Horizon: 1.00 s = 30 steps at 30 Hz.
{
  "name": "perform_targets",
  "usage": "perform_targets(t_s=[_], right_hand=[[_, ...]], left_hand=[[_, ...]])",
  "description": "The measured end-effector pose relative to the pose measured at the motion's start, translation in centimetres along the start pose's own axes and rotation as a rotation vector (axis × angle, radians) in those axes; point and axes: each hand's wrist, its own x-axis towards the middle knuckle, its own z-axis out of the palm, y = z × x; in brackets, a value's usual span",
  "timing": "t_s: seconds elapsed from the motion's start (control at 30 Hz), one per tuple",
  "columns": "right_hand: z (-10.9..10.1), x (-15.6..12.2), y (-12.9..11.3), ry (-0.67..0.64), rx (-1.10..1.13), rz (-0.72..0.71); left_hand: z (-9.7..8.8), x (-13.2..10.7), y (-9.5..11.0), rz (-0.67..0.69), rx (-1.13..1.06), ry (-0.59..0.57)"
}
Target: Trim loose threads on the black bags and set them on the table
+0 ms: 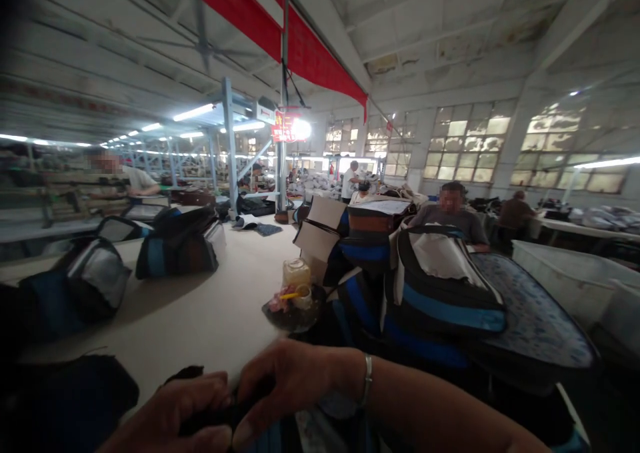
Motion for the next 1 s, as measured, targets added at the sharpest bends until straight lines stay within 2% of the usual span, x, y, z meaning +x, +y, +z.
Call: perform_targets(t_s=[0.1, 0.37, 0.57, 0.77, 1.0], right_hand=[[0.6, -0.6, -0.5, 0.003, 0.094, -0.055], [0.9, -1.0, -0.8, -0.002, 0.323, 0.003], [1.1, -1.0, -1.7, 0.117, 0.183, 0.019], [1.3, -1.0, -1.2, 0.119, 0.2, 0.037], [1.3, -1.2, -1.4, 0.153, 0.057, 0.02]], left_hand=[[0.0, -0.1, 0.1, 0.014, -0.08, 0.002], [-0.5, 0.2, -0.7, 0.052, -0.226, -0.096], [-0.6, 0.6, -0.5, 0.067, -0.198, -0.096], [-0.6, 0.6, -0.4, 0.069, -0.163, -0.085], [-0.6, -0.1, 0.2, 0.016, -0.135, -0.079]])
